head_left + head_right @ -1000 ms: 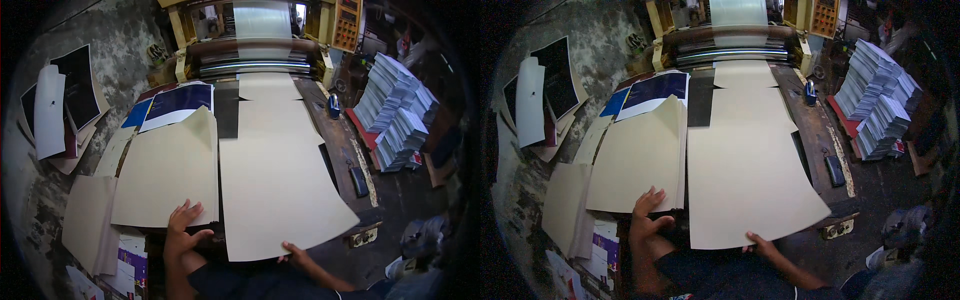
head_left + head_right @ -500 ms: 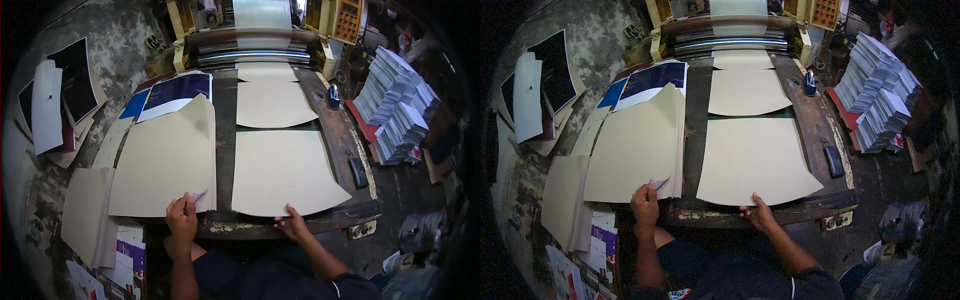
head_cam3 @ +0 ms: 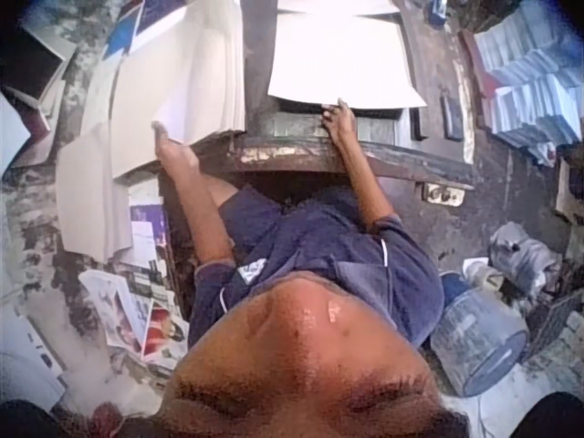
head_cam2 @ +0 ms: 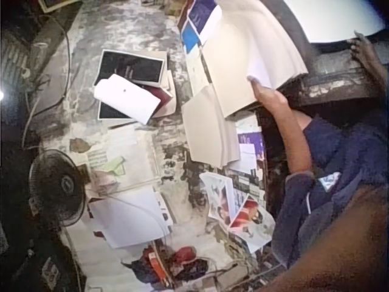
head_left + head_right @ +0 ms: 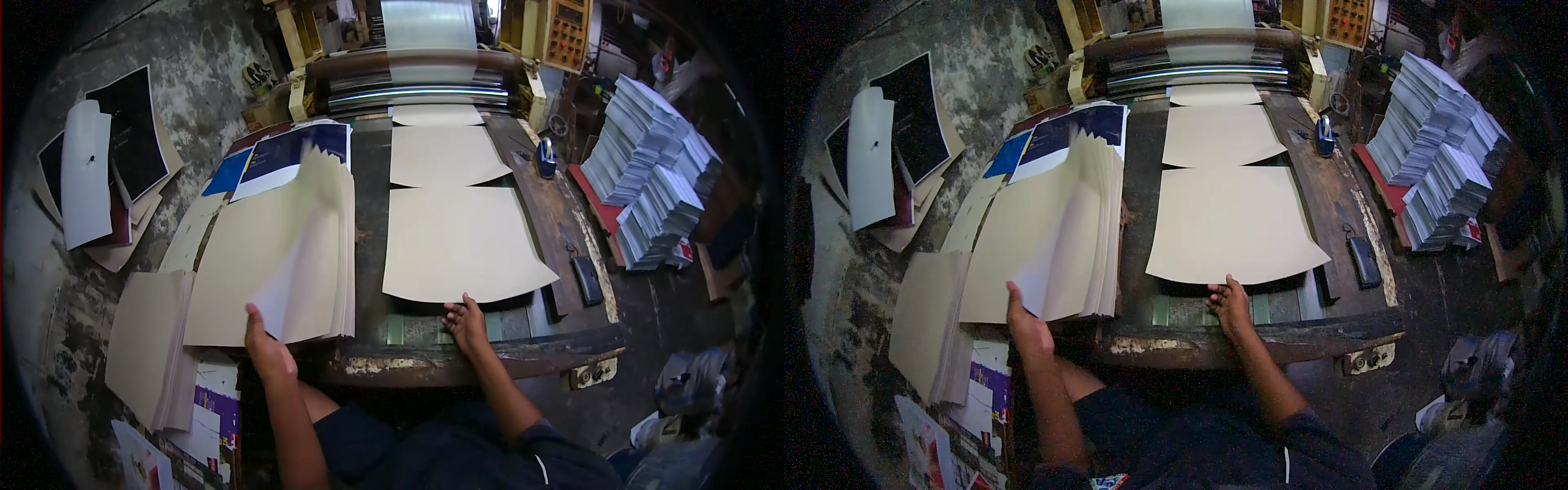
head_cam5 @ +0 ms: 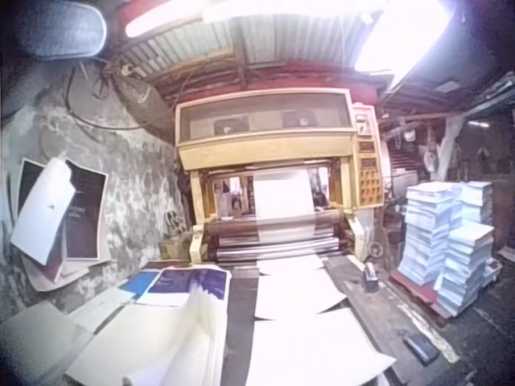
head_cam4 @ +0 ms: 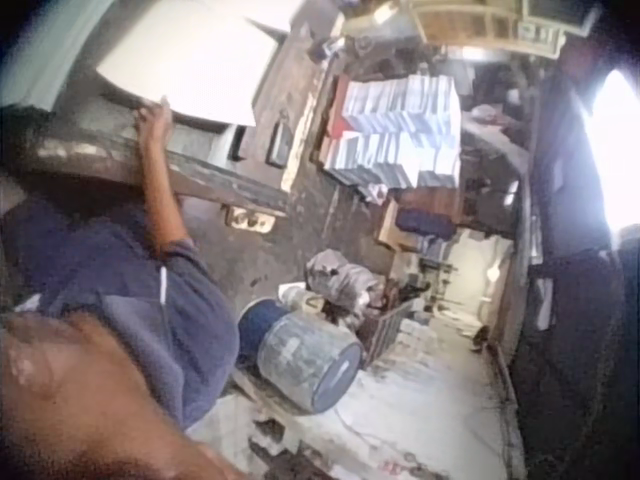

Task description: The person takes sheets of paper from a stack and feeds them onto the conveyor bed of a laminating machine by hand, sliding each sheet toward the rollers.

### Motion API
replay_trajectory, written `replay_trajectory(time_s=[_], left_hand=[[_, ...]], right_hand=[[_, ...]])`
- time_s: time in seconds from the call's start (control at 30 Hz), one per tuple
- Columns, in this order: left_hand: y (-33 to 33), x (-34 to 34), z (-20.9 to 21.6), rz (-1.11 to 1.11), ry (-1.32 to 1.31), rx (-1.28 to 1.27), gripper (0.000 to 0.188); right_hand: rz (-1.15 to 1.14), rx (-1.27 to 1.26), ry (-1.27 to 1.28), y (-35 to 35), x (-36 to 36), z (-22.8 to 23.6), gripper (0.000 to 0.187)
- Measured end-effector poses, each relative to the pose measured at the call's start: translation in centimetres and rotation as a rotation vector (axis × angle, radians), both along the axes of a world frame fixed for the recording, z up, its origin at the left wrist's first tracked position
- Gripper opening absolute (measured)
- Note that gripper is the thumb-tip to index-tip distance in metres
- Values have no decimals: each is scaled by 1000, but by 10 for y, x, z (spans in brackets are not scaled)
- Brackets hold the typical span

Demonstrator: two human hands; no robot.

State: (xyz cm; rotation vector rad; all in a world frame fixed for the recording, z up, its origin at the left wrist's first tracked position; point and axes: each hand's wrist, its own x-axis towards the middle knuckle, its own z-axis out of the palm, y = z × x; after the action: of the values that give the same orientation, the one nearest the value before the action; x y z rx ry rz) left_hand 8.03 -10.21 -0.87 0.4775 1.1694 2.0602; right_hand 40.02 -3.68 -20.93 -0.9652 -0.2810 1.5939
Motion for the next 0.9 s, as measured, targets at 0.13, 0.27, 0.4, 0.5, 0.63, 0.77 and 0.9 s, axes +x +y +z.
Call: replay_trajectory(time_s=[0.13, 0.27, 0.4, 0.5, 0.63, 0.77, 0.9], left_hand=[[-17, 9, -8, 14, 577, -73, 52], [-34, 35, -21, -33, 851, -89, 29], [-56, 38, -16, -398, 1210, 144, 24], [-63, 39, -11, -646, 1297, 308, 24], [-65, 41, -6, -710, 1533, 304, 45], [-39, 15, 3, -595, 1702, 99, 86], [-6, -3, -3, -450, 1907, -171, 103]], right_hand=[[-109, -61, -45, -4, -8, 8, 43], [-69, -80, -42, -21, -4, 41, 54], [328, 290, -5, -54, 13, 104, 66], [636, 575, 77, -67, 29, 113, 66], [486, 128, -314, -102, 40, 101, 46], [349, 3, -62, -148, 27, 65, 35], [421, -27, -44, -192, 25, 26, 37]])
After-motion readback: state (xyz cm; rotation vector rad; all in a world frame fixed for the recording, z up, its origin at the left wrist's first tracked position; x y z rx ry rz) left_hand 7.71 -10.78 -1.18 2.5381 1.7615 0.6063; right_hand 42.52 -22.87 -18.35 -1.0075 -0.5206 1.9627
